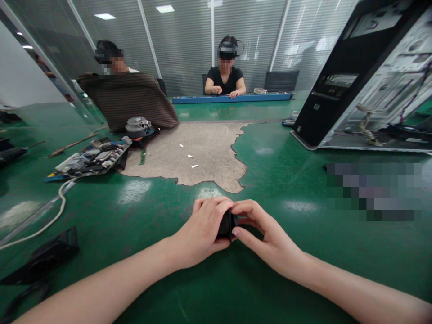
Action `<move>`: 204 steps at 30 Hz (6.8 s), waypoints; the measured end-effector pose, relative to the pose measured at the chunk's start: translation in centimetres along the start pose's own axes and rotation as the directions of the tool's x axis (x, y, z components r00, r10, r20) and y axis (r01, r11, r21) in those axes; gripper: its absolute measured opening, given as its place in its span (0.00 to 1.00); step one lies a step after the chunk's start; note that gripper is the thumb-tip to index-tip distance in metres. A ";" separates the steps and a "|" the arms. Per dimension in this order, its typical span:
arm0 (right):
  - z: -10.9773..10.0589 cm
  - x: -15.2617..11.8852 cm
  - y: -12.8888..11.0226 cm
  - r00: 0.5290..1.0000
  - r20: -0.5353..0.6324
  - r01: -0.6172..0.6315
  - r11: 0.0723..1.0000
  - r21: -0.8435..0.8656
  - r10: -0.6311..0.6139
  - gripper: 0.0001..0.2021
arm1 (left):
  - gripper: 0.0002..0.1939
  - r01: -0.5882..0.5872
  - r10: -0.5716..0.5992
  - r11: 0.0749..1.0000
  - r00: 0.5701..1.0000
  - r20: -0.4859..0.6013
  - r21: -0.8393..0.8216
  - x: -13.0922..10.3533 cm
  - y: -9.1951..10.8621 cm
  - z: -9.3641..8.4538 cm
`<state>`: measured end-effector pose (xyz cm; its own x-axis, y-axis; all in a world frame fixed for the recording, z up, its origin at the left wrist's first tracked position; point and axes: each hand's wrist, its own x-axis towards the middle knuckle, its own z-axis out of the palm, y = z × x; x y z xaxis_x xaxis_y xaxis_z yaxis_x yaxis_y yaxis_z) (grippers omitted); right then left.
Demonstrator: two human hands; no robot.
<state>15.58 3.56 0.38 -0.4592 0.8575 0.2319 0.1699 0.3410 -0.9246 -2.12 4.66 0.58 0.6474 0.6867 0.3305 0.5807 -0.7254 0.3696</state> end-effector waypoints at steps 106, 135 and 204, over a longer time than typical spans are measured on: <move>0.5 0.4 -1.7 0.978 0.019 -0.208 0.966 0.154 0.208 0.12 | 0.48 0.001 0.005 0.995 0.998 -0.056 0.104 0.0 0.5 -0.9; -0.4 0.7 -0.1 0.982 0.117 -0.173 0.957 0.234 0.149 0.11 | 0.28 0.104 -0.103 0.970 0.995 -0.017 0.220 0.2 0.7 -0.4; -0.4 0.2 -0.1 0.997 0.066 -0.049 0.990 0.129 0.041 0.09 | 0.28 0.092 -0.089 0.974 0.996 -0.025 0.205 0.4 0.5 -0.4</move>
<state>15.79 3.82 0.63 -0.5084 0.8435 0.1733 0.0789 0.2460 -0.9661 -1.80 4.53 1.28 0.5809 0.7494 0.3178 0.7268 -0.6533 0.2121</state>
